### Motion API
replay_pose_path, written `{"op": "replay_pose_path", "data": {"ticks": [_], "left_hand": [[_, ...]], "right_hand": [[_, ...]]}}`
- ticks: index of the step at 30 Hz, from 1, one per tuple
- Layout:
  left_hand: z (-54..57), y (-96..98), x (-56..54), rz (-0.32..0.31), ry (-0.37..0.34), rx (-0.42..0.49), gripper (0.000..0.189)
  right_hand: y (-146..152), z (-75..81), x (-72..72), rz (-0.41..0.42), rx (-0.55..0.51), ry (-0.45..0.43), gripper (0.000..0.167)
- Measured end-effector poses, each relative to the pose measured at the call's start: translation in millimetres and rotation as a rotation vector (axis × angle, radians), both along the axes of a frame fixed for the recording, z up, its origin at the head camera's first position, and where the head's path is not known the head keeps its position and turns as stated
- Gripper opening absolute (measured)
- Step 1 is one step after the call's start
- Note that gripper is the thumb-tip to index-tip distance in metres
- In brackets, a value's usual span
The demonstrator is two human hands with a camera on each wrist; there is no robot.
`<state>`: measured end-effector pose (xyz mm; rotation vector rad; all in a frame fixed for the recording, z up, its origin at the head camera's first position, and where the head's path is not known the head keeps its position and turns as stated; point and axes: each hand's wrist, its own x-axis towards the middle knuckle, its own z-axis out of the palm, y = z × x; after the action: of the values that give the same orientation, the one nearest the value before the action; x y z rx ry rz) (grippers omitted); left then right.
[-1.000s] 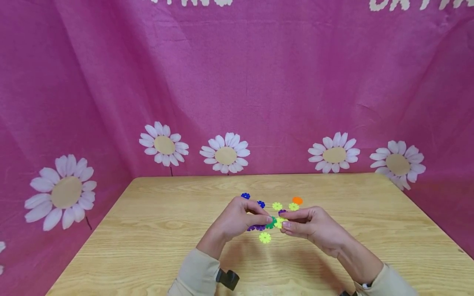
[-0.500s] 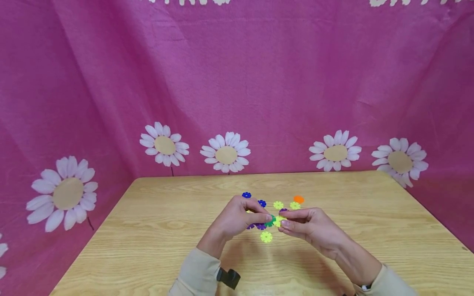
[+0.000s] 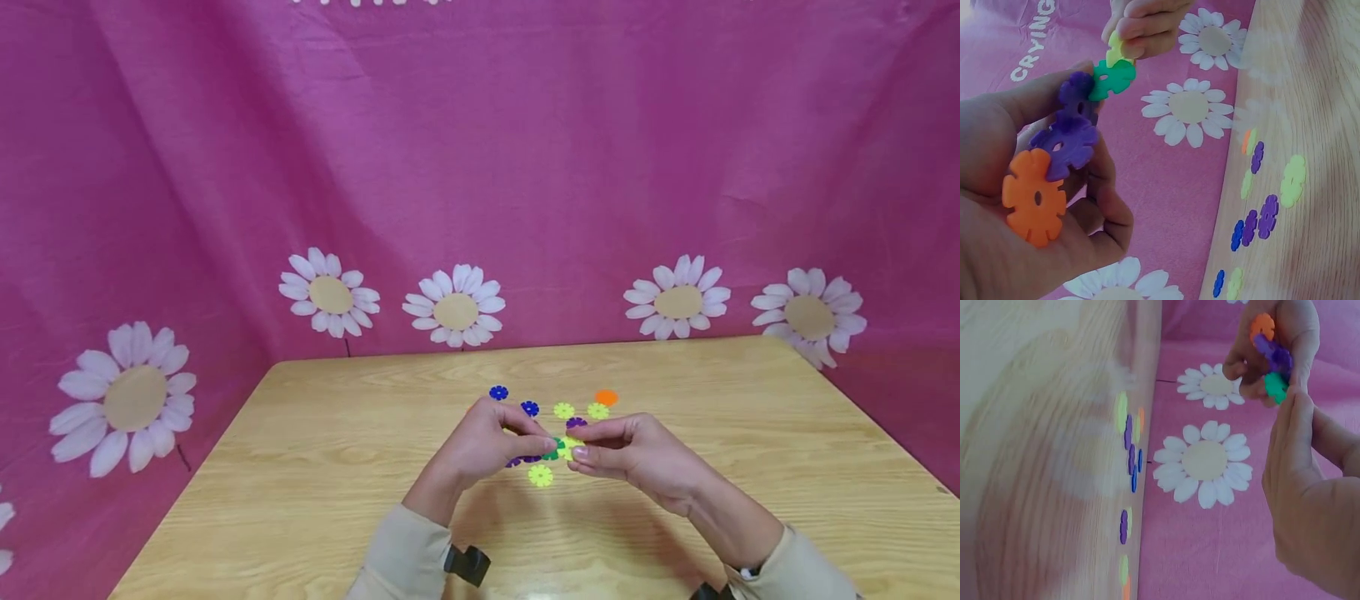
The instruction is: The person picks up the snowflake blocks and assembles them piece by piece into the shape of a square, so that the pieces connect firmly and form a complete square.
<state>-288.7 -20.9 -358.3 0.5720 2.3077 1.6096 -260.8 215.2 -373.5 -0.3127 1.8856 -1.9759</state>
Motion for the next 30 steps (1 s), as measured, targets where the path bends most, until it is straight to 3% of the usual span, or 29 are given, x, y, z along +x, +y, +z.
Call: {"op": "replay_pose_path", "data": {"ticks": [4,11,17,24,30], "left_hand": [[-2.2,1.9,0.7,-0.02,-0.002,-0.008,0.011],[-3.0,3.5,0.9,-0.041,-0.025,-0.04,0.016],[-0.8,0.2,-0.2,-0.102,-0.02,-0.068,0.025],[-0.8,-2.9,-0.6,-0.126,-0.107,-0.082,0.032],[-3.3,-0.1,0.9,-0.216,-0.144,-0.087,0.032]], "right_hand": [[3.1,0.1,-1.3,0.032,0.036,0.009,0.049],[8.3,-1.6,-2.8,0.061,0.003,-0.037,0.045],[12.0,-0.4,-3.4,0.096,-0.005,-0.054,0.045],[13.1,3.2,-3.4,0.181,-0.005,-0.061,0.043],[9.0,4.8,-1.6,0.253,-0.019,-0.054,0.049]]}}
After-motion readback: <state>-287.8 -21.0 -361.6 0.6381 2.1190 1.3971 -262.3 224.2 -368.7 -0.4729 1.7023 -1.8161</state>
